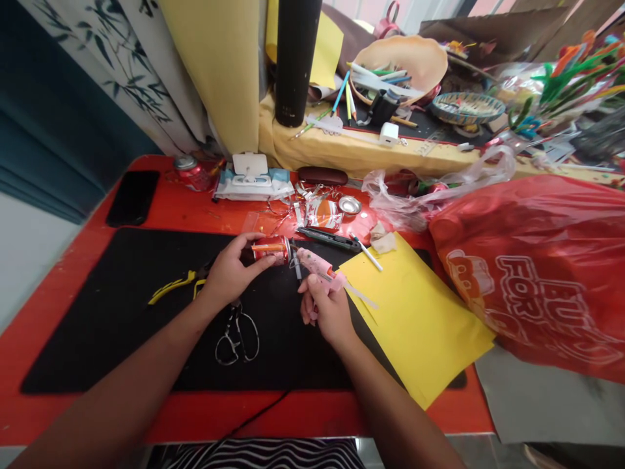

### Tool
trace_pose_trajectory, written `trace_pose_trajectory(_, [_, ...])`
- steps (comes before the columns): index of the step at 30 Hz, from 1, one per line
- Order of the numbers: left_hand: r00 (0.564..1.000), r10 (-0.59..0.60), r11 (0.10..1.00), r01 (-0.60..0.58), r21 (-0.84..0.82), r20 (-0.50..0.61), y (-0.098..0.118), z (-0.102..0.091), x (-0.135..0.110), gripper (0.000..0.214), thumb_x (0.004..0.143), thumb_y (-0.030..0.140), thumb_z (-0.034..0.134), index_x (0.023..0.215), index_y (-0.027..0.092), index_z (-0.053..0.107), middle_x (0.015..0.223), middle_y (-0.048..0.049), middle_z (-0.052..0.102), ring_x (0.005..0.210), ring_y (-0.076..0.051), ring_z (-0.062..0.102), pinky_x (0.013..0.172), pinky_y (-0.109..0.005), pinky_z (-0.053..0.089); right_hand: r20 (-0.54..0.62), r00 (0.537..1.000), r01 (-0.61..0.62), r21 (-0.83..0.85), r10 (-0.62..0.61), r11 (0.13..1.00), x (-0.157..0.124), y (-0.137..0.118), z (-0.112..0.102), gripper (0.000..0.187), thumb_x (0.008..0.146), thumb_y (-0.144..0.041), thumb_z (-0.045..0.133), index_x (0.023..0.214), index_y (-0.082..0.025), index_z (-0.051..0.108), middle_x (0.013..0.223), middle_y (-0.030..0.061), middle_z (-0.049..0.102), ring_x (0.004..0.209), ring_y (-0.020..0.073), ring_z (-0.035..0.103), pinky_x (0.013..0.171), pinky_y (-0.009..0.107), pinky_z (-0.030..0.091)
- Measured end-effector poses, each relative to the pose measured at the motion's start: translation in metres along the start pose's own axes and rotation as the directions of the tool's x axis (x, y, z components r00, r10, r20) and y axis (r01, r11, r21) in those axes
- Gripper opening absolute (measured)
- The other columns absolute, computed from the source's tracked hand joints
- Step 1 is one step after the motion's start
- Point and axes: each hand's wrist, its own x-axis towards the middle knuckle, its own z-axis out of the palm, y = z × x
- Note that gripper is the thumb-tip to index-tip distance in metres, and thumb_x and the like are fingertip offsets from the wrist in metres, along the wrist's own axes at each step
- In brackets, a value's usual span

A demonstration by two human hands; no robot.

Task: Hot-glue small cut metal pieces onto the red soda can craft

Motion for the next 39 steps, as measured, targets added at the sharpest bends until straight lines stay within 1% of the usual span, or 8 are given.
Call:
trace_pose_trajectory(6, [0.996,0.081,0.997,-0.080,0.010,-0.045,-0.0063,0.0026,-0.0003,0.061,0.087,0.063,0.082,0.132,0.023,0.074,0.138,-0.0110,0.080,0.126,-0.035,0.075,0.113,-0.048,0.058,-0.051,0.999,-0.011,-0.073,0.007,0.997,-0.0043,0.0050,-0.0004,0.069,0.086,-0.088,0.075,0.073,-0.021,0.065,0.040,-0.0076,0.050,0.031,0.0105,0.049,0.035,0.020,0.033])
trace_pose_trajectory(11, [0.993,0.104,0.995,-0.104,-0.008,-0.051,-0.0098,0.0011,0.0001,0.061,0.087,0.061,0.083,0.134,0.023,0.077,0.144,-0.0123,0.078,0.134,-0.036,0.072,0.120,-0.051,0.053,-0.070,0.997,-0.024,-0.096,0.018,0.995,-0.0067,0.0050,-0.0008,0.069,0.085,-0.089,0.075,0.071,-0.022,0.063,0.039,-0.0068,0.050,0.031,0.0109,0.050,0.034,0.020,0.031])
trace_pose_trajectory(16, [0.995,0.084,0.994,-0.087,-0.061,-0.058,-0.0092,-0.0007,-0.0006,0.060,0.087,0.058,0.085,0.135,0.023,0.079,0.144,-0.0117,0.078,0.135,-0.036,0.072,0.121,-0.052,0.054,-0.081,0.996,-0.052,-0.141,0.041,0.989,-0.0073,0.0032,-0.0003,0.071,0.084,-0.090,0.074,0.068,-0.023,0.062,0.038,-0.0061,0.050,0.032,0.0112,0.050,0.033,0.020,0.031])
trace_pose_trajectory(21, [0.995,0.075,0.992,-0.080,-0.097,-0.059,-0.0081,-0.0003,-0.0005,0.061,0.085,0.060,0.086,0.134,0.023,0.080,0.145,-0.0114,0.078,0.135,-0.037,0.072,0.122,-0.052,0.054,-0.082,0.995,-0.065,-0.183,0.051,0.981,-0.0077,0.0036,0.0004,0.071,0.085,-0.090,0.073,0.067,-0.023,0.061,0.039,-0.0058,0.050,0.032,0.0112,0.051,0.035,0.020,0.032])
trace_pose_trajectory(29, [0.997,0.058,0.991,-0.063,-0.116,-0.045,-0.0075,-0.0020,0.0001,0.062,0.085,0.057,0.087,0.135,0.022,0.080,0.147,-0.0129,0.077,0.137,-0.037,0.071,0.124,-0.053,0.052,-0.092,0.993,-0.084,-0.169,0.069,0.982,-0.0085,0.0059,0.0008,0.071,0.084,-0.091,0.073,0.067,-0.023,0.061,0.039,-0.0063,0.050,0.032,0.0108,0.049,0.035,0.021,0.032])
trace_pose_trajectory(35, [0.998,0.045,0.991,-0.049,-0.123,-0.040,-0.0096,-0.0021,0.0000,0.063,0.084,0.057,0.088,0.135,0.023,0.080,0.147,-0.0133,0.077,0.138,-0.038,0.071,0.126,-0.055,0.049,-0.096,0.993,-0.082,-0.186,0.065,0.979,-0.0085,0.0042,0.0018,0.070,0.085,-0.089,0.073,0.064,-0.023,0.060,0.039,-0.0060,0.049,0.032,0.0113,0.050,0.035,0.022,0.034])
trace_pose_trajectory(39, [0.998,0.045,0.989,-0.051,-0.140,-0.040,-0.0110,-0.0008,-0.0002,0.064,0.084,0.059,0.089,0.136,0.024,0.080,0.148,-0.0133,0.077,0.139,-0.039,0.070,0.127,-0.056,0.047,-0.106,0.992,-0.093,-0.195,0.074,0.976,-0.0082,0.0034,0.0024,0.072,0.083,-0.091,0.073,0.062,-0.023,0.058,0.039,-0.0051,0.050,0.033,0.0114,0.050,0.036,0.021,0.034])
